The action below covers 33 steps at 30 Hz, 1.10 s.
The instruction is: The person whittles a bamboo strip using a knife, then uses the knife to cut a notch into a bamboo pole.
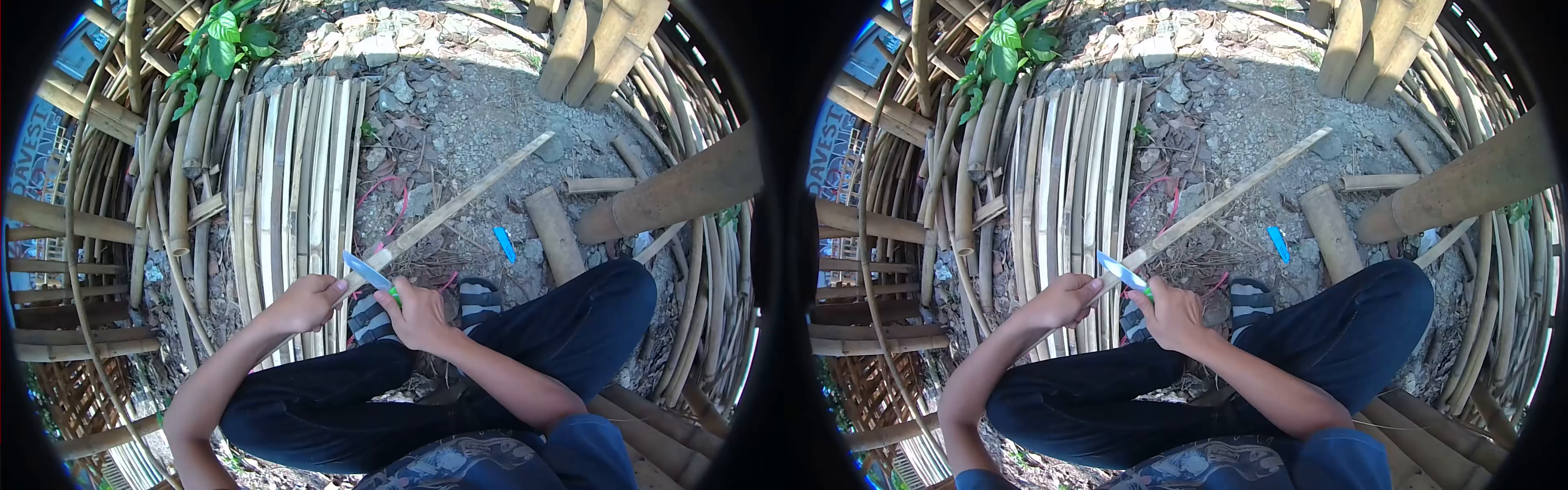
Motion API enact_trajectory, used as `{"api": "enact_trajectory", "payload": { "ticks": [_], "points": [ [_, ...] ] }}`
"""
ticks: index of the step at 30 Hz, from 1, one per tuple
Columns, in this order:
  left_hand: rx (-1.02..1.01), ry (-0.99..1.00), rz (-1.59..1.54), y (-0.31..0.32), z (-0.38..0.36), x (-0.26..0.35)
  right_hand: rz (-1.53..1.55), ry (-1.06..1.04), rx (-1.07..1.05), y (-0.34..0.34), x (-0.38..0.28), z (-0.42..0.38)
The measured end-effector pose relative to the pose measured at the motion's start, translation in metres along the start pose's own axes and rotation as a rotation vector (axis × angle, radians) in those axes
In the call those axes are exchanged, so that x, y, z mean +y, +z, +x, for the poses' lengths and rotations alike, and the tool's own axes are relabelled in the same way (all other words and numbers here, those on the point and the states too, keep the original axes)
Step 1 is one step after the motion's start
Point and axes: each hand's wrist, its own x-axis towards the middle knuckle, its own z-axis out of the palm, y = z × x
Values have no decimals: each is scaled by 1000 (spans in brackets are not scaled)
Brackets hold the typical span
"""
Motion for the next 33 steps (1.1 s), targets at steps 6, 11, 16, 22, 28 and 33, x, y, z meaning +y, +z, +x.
{"api": "enact_trajectory", "payload": {
  "ticks": [6,11,16,22,28,33],
  "points": [
    [-8,7,40,-1,4,3,-52,27,37,2,0,5],
    [56,59,134,-1,3,5,-114,-3,38,-8,0,13],
    [61,43,88,-3,-1,12,-160,-15,36,-15,2,19],
    [46,52,12,-7,1,4,-214,173,97,-22,19,24],
    [139,-41,-323,-42,-17,-14,-208,383,417,-79,64,55],
    [194,14,-197,-27,-31,8,-37,123,194,-53,-9,34]
  ]
}}
